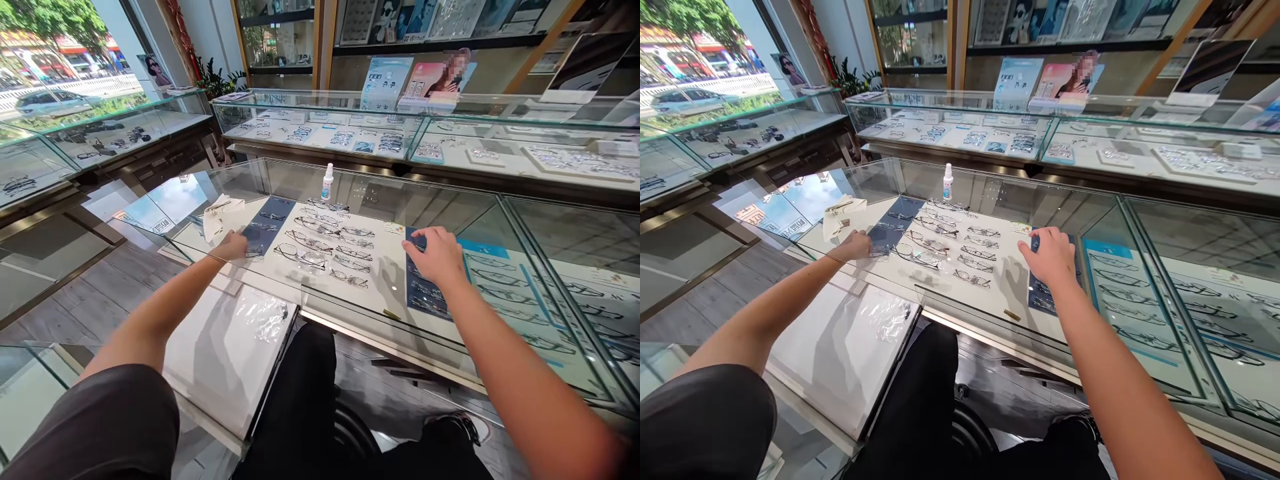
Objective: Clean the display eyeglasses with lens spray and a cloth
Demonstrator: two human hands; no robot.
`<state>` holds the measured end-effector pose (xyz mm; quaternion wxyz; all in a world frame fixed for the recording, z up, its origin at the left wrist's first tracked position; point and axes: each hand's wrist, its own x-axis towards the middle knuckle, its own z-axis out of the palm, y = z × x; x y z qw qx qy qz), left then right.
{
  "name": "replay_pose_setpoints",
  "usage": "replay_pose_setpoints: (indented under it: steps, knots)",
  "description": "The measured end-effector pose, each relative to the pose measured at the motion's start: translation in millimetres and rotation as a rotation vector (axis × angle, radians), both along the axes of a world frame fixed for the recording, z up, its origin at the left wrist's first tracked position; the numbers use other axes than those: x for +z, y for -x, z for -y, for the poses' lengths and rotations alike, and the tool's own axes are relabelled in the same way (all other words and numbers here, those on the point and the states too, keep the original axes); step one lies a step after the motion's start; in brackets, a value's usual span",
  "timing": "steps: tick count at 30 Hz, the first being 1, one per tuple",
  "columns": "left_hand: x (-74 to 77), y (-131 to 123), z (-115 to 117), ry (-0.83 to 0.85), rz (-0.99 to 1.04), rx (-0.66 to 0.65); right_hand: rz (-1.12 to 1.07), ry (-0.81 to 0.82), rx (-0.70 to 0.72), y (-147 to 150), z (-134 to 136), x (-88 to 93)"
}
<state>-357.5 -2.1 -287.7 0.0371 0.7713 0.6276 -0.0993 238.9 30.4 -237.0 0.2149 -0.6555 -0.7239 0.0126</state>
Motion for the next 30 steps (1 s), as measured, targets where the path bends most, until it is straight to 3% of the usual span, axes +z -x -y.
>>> replay_pose_setpoints:
  steps: [9,12,14,18,22,25,30]
  knots:
    - [62.3,-37.8,114.8,0.348,-0.137,-0.027,-0.016,0.036,0.015,5.9,-3.3,0.9]
    - [90.8,-51.5,147.8,0.505,-0.096,-0.037,-0.023,0.033,0.016,6.9,-4.5,0.8]
    - [114.8,-55.5,157.7,0.561,-0.032,-0.047,-0.024,0.033,0.020,7.0,-5.5,0.7]
    - [164.1,-49.7,142.7,0.505,0.054,-0.104,-0.002,0.073,0.020,7.1,-5.9,1.8]
    - [193.6,-45.8,100.7,0.171,-0.015,-0.179,0.012,0.083,0.012,7.9,-5.0,3.8]
    - [197.5,-55.8,72.4,-0.019,-0.052,-0.239,0.010,0.083,0.011,7.9,-5.2,4.6]
    - [181.7,-73.1,47.3,-0.189,-0.050,-0.298,-0.012,0.040,0.025,7.5,-6.4,2.6]
